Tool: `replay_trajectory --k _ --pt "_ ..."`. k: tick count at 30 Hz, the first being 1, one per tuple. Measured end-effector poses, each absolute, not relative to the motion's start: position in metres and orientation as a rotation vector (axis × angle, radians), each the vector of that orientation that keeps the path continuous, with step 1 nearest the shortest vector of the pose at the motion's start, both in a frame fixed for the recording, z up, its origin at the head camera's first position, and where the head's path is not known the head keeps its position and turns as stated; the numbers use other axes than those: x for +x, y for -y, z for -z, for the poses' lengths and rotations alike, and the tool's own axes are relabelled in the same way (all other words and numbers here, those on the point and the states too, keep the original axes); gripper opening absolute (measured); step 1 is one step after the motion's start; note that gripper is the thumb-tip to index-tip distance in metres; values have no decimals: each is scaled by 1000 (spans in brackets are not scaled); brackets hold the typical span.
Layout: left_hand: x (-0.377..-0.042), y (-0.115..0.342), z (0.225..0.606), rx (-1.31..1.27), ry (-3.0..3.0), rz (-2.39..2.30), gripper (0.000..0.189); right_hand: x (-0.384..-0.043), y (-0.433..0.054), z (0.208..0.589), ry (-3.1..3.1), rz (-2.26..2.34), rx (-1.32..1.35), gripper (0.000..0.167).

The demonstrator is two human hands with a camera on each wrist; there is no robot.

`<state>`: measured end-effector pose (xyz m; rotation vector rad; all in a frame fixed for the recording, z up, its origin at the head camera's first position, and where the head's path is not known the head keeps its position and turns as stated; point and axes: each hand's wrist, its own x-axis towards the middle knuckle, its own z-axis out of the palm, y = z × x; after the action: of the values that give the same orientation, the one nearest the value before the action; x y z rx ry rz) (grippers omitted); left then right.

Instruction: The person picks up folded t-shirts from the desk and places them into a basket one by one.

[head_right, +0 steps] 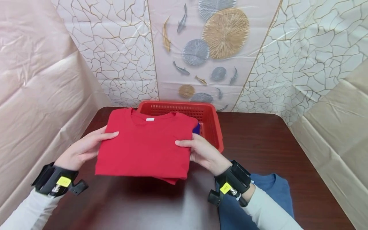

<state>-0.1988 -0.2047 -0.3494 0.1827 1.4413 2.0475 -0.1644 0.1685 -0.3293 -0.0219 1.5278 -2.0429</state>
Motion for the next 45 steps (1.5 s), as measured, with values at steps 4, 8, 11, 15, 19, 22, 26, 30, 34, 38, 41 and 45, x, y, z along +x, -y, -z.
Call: replay_trajectory --k 4,8,11,15,19,22,26,30,34,38,41,45 --pt "-223 184 344 130 -1482 -2025 47 -181 -185 327 -1532 2077 62 42" --pt "-245 163 342 71 -1489 -2021 55 -202 -201 327 -1555 2091 150 40" --pt "-260 149 343 0 -1477 -2035 60 -220 -211 330 -1612 2084 189 39" --pt "-278 132 350 -113 -1466 -2056 67 -242 -222 338 -1704 2063 236 50" --pt "-294 118 360 -180 -1466 -2071 70 -259 -226 349 -1800 2009 237 66" --pt "-303 109 369 -195 -1501 -2066 67 -267 -228 357 -1891 1942 225 71" --pt "-310 100 381 -207 -1589 -2021 65 -272 -227 369 -1943 1891 236 76" --pt "-314 95 390 -219 -1613 -1987 68 -274 -225 378 -1967 1856 242 81" --pt "-314 93 395 -188 -1610 -1958 64 -271 -221 384 -2018 1796 239 84" --pt "-310 95 393 -204 -1639 -1913 62 -266 -220 384 -2084 1721 218 89" --pt "-305 97 386 -185 -1808 -1816 74 -261 -221 383 -2231 1578 134 87" --pt "-298 99 378 49 -2203 -1558 75 -254 -222 381 -2642 1128 -213 71"
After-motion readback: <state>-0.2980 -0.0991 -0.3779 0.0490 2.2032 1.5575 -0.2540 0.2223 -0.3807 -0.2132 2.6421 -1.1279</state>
